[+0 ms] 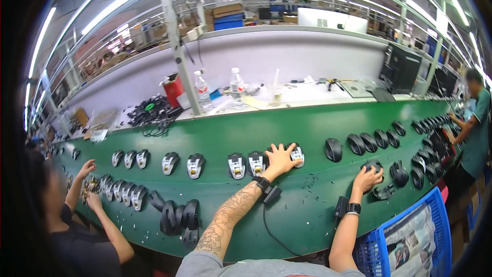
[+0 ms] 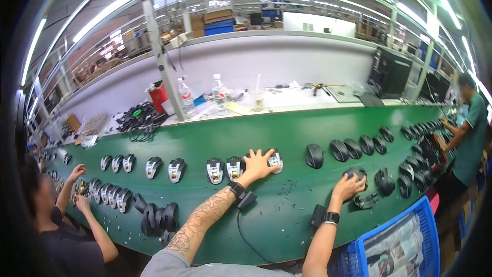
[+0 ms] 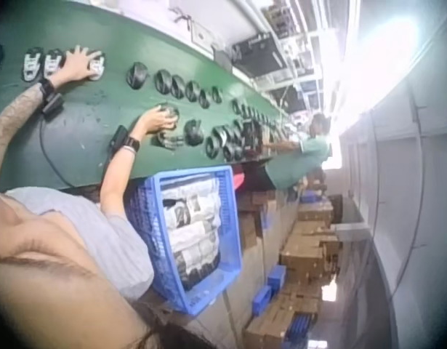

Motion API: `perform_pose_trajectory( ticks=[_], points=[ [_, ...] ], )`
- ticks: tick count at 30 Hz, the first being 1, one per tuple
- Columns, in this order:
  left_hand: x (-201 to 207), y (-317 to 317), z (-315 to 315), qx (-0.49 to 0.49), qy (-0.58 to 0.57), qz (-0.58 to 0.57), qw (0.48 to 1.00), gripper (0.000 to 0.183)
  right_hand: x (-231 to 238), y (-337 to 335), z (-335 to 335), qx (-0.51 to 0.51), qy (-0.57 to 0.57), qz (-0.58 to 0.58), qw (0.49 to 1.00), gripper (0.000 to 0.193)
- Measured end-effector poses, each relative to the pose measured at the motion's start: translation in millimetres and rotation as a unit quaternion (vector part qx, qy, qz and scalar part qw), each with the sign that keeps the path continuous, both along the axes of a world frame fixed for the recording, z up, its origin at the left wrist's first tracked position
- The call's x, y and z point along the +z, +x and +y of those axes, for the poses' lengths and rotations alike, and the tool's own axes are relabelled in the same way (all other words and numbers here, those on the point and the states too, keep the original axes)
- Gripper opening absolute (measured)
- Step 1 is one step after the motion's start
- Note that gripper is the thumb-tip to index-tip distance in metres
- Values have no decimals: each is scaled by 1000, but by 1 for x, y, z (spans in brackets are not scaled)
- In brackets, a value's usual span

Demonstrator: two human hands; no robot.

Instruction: The person assembles computer mice by picking up a mouse body and a top shell, fitting them together, and placing the completed unit on the table. They repeat this process for multiple units, occasionally placing finished mice into a blue basket.

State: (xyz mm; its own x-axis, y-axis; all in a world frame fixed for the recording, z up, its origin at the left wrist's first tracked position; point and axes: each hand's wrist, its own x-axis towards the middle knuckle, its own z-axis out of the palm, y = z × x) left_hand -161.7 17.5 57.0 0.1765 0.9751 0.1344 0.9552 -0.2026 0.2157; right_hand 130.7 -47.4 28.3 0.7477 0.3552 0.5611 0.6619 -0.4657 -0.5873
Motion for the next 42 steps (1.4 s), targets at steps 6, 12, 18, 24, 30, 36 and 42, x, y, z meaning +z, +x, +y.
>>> perform_pose_trajectory(
  ticks=[6, 12, 18, 24, 30, 36, 42],
  points=[
    [-8, -4, -5, 13, 8, -3, 1000, 74, 3, 3, -4, 20, 45, 37, 998, 31],
    [-15, 8, -2, -8, 202, -98, 975, 71, 34, -37, -8, 177, 221, -47, 958, 51],
    [2, 23, -6, 10, -325, -716, 618, 47, 53, -137, -29, 528, 234, 4, 816, 62],
    [1, 13, -17, -61, -329, -776, 535, 32, 51, -162, -38, 594, 108, 44, 796, 77],
    [13, 17, -39, -49, -265, -762, 589, 31, 42, -154, -30, 580, 70, 24, 811, 81],
    [20, 22, -46, -24, -233, -738, 633, 34, 44, -153, -33, 574, 63, 17, 816, 80],
    [14, 25, -42, -60, -195, -696, 688, 31, 47, -150, -32, 576, 100, 97, 805, 78]
  ],
)
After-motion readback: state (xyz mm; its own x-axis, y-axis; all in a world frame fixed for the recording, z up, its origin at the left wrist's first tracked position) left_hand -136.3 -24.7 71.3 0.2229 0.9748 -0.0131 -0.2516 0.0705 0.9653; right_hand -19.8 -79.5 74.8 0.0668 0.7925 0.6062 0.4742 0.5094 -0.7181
